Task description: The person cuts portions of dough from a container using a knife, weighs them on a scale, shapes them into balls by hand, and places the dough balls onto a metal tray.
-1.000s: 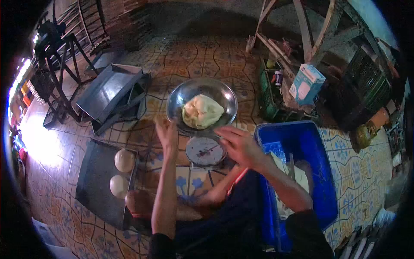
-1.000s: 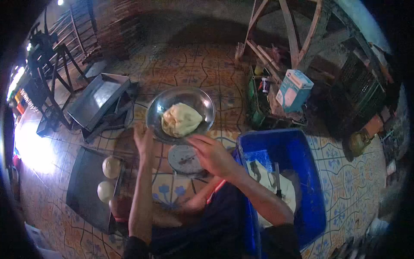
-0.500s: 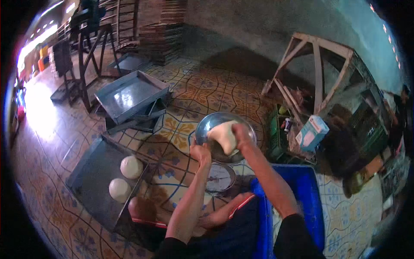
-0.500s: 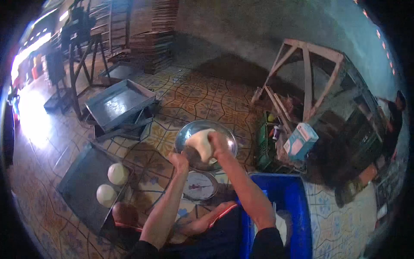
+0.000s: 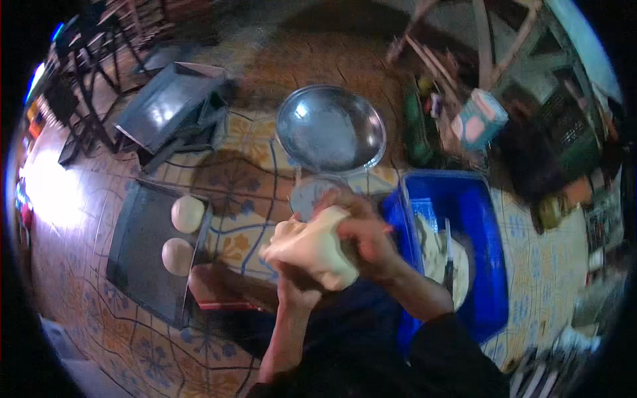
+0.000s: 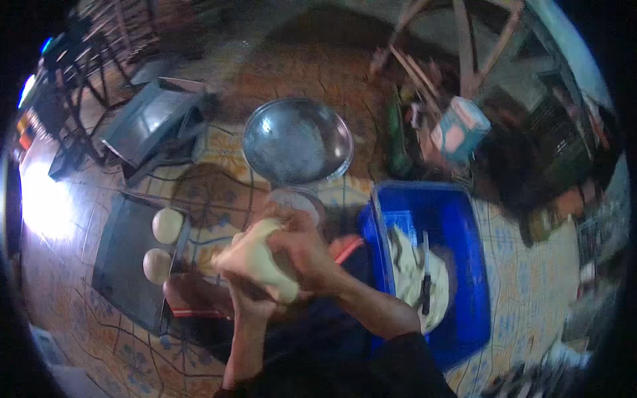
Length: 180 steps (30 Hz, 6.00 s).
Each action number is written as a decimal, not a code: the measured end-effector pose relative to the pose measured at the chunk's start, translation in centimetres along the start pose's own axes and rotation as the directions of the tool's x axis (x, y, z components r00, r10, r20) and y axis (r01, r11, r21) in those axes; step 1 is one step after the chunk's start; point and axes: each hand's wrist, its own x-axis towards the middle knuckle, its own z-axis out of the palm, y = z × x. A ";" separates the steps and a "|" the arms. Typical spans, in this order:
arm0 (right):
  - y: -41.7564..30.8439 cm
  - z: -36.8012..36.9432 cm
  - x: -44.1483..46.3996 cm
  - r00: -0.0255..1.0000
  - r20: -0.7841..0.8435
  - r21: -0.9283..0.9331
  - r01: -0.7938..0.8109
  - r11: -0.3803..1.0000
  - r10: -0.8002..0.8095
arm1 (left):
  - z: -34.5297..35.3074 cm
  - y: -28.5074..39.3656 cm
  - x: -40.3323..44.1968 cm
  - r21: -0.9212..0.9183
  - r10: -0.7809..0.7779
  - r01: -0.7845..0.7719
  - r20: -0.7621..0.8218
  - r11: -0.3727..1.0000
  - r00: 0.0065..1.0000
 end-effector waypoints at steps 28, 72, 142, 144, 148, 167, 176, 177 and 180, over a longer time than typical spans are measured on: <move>13.9 -27.4 -19.7 0.820 -0.569 -0.819 -0.561 0.116 -0.053 | 5.4 -1.0 28.4 0.603 -0.078 -0.307 0.375 -0.736 0.924; 1.3 -20.2 -4.7 0.865 -0.240 -0.907 -0.039 0.419 -0.440 | -3.9 1.1 14.0 0.710 0.362 -0.056 -0.287 0.702 0.887; 9.5 2.6 -5.5 0.861 -0.333 -0.143 -0.448 0.882 0.383 | -13.2 0.5 -3.3 0.149 -0.043 0.070 -0.178 0.986 0.983; 9.6 2.7 -5.9 0.897 -0.282 -0.004 -0.355 0.935 0.339 | -11.3 -0.1 -4.7 -0.117 -0.034 -0.001 -0.304 0.993 0.952; 9.9 3.8 -6.3 0.958 -0.142 -0.228 -0.277 0.933 0.250 | -6.2 1.8 -3.5 0.562 -0.063 0.324 -0.433 0.761 0.899; 5.9 15.6 0.1 0.952 0.099 -0.024 0.292 0.956 -0.288 | 0.4 14.1 -5.3 0.855 0.594 -0.303 0.512 -0.421 0.620; 12.8 27.1 4.1 0.920 0.294 0.387 -0.362 0.848 0.259 | -4.6 23.6 -11.7 0.994 0.851 -0.091 0.098 -0.059 0.516; 12.8 28.9 4.5 0.916 0.305 0.210 -0.332 0.920 0.260 | -4.5 25.0 -13.7 0.983 0.806 -0.078 -0.090 0.166 0.585; 20.0 34.1 4.5 0.867 0.450 -0.421 0.418 0.805 -0.214 | -18.6 28.8 -23.4 0.963 0.996 -0.266 0.055 -0.036 0.067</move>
